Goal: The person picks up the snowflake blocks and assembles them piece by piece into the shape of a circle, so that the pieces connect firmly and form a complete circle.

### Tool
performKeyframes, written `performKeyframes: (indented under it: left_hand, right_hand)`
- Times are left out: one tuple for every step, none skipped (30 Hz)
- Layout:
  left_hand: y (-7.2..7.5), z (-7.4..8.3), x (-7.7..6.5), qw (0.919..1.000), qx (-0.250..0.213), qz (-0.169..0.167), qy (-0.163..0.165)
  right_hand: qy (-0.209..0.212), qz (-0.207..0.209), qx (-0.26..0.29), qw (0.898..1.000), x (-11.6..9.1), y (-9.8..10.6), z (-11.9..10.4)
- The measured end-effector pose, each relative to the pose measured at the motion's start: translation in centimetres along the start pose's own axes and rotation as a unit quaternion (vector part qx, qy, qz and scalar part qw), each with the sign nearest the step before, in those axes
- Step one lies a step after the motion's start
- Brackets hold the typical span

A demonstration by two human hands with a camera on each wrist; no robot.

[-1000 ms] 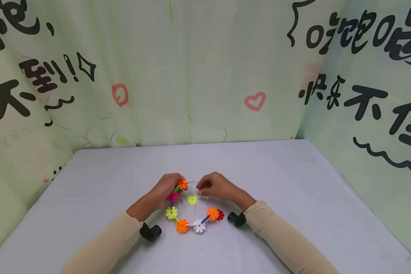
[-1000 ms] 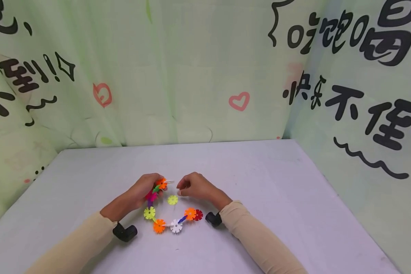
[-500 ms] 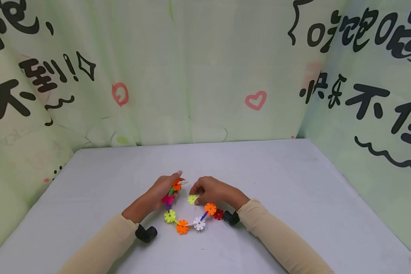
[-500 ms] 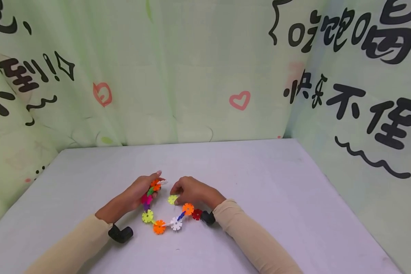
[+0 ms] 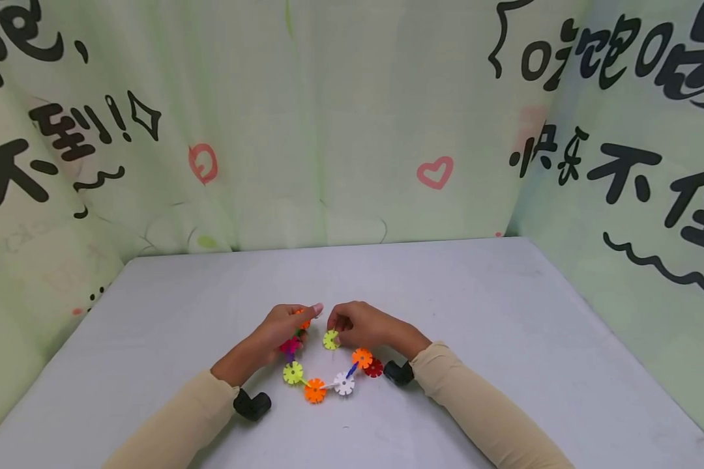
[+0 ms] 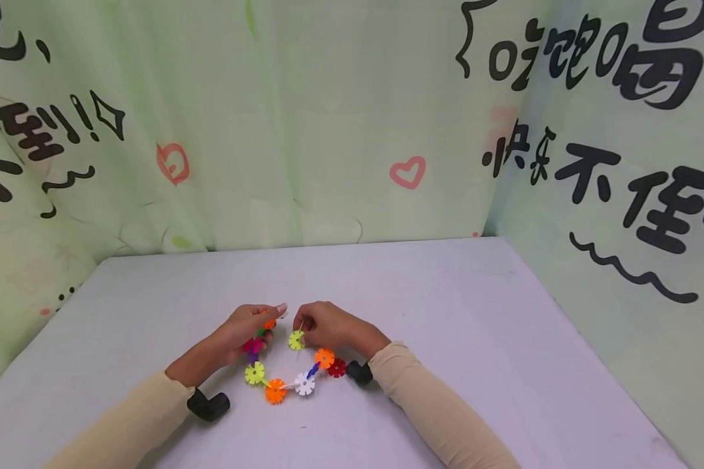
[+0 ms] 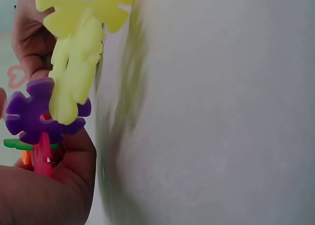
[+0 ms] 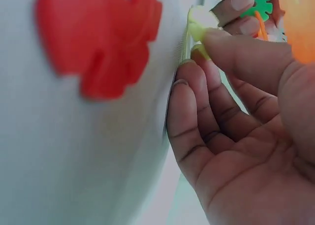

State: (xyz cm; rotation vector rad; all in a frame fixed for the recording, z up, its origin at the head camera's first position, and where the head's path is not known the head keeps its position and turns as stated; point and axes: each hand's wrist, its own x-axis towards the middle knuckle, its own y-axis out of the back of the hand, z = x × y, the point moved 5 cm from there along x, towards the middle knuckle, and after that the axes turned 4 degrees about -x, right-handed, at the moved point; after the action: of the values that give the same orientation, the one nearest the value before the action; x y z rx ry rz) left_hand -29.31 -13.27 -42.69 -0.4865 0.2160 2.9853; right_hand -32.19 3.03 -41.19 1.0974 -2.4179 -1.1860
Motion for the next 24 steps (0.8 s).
performKeyframes:
  left_hand:
    - [0.0,0.0,0.0,1.0000,-0.002,0.000,-0.001]
    - [0.0,0.0,-0.1,1.0000,-0.002,-0.001,-0.003]
    - [0.0,0.0,-0.1,1.0000,-0.004,-0.003,-0.004]
    - [-0.1,0.1,-0.1,0.9999,-0.003,-0.006,-0.008]
    - [-0.1,0.1,-0.1,0.9999,-0.004,-0.011,-0.011]
    - [-0.2,0.1,0.0,0.9997,-0.004,-0.016,-0.015]
    - [-0.3,0.2,0.0,0.9996,-0.004,-0.021,-0.020]
    - [-0.5,0.3,0.1,0.9993,-0.003,-0.026,-0.025]
    - [-0.6,0.3,0.2,0.9992,-0.004,-0.029,-0.028]
    - [-0.7,0.4,0.2,0.9990,-0.003,-0.031,-0.031]
    - [-0.8,0.4,0.3,0.9990,-0.004,-0.032,-0.031]
    - [-0.9,0.4,0.4,0.9990,-0.003,-0.031,-0.031]
    - [-0.9,0.3,0.5,0.9991,-0.002,-0.030,-0.029]
    - [-1.0,0.3,0.5,0.9991,-0.002,-0.030,-0.028]
    - [-1.1,0.2,0.5,0.9992,-0.004,-0.030,-0.027]
    - [-1.1,0.2,0.5,0.9992,-0.005,-0.030,-0.026]
    - [-1.1,0.1,0.5,0.9991,-0.008,-0.032,-0.025]
    - [-1.2,0.2,0.5,0.9990,-0.010,-0.035,-0.027]
    - [-1.2,0.2,0.4,0.9987,-0.014,-0.040,-0.028]
    - [-1.3,0.2,0.4,0.9984,-0.017,-0.045,-0.030]
    - [-1.3,0.2,0.3,0.9981,-0.020,-0.050,-0.030]
    - [-1.3,0.3,0.2,0.9976,-0.022,-0.056,-0.032]
    - [-1.4,0.3,0.1,0.9972,-0.024,-0.063,-0.033]
    - [-1.4,0.4,0.0,0.9967,-0.025,-0.068,-0.035]
  right_hand:
    - [0.007,-0.001,0.008,1.000,-0.1,0.0,0.0]
    - [0.013,-0.004,0.016,1.000,-0.1,-0.1,-0.1]
    - [0.018,-0.006,0.022,1.000,-0.3,-0.1,-0.2]
    - [0.025,-0.009,0.026,0.999,-0.4,-0.2,-0.2]
    - [0.031,-0.011,0.030,0.999,-0.5,-0.2,-0.3]
    - [0.034,-0.013,0.033,0.999,-0.6,-0.2,-0.4]
    - [0.036,-0.013,0.032,0.999,-0.8,-0.1,-0.5]
    - [0.035,-0.011,0.027,0.999,-0.9,0.0,-0.4]
    - [0.037,-0.006,0.023,0.999,-1.0,0.1,-0.4]
    - [0.037,-0.004,0.021,0.999,-1.2,0.3,-0.4]
    - [0.037,-0.001,0.021,0.999,-1.3,0.5,-0.3]
    - [0.036,0.003,0.021,0.999,-1.5,0.7,-0.1]
    - [0.035,0.008,0.022,0.999,-1.6,0.9,0.0]
    - [0.035,0.015,0.024,0.999,-1.8,1.1,0.2]
    - [0.035,0.024,0.029,0.999,-1.9,1.4,0.4]
    - [0.035,0.034,0.036,0.998,-2.0,1.6,0.6]
    - [0.034,0.043,0.047,0.997,-2.2,1.9,0.8]
    - [0.033,0.053,0.058,0.996,-2.3,2.2,1.0]
    - [0.035,0.062,0.068,0.995,-2.3,2.4,1.1]
    - [0.037,0.071,0.077,0.994,-2.4,2.6,1.2]
    - [0.037,0.079,0.089,0.992,-2.4,2.8,1.2]
    - [0.039,0.085,0.100,0.991,-2.4,2.9,1.2]
    - [0.038,0.092,0.110,0.989,-2.4,3.0,1.1]
    - [0.037,0.100,0.115,0.988,-2.4,3.2,1.2]
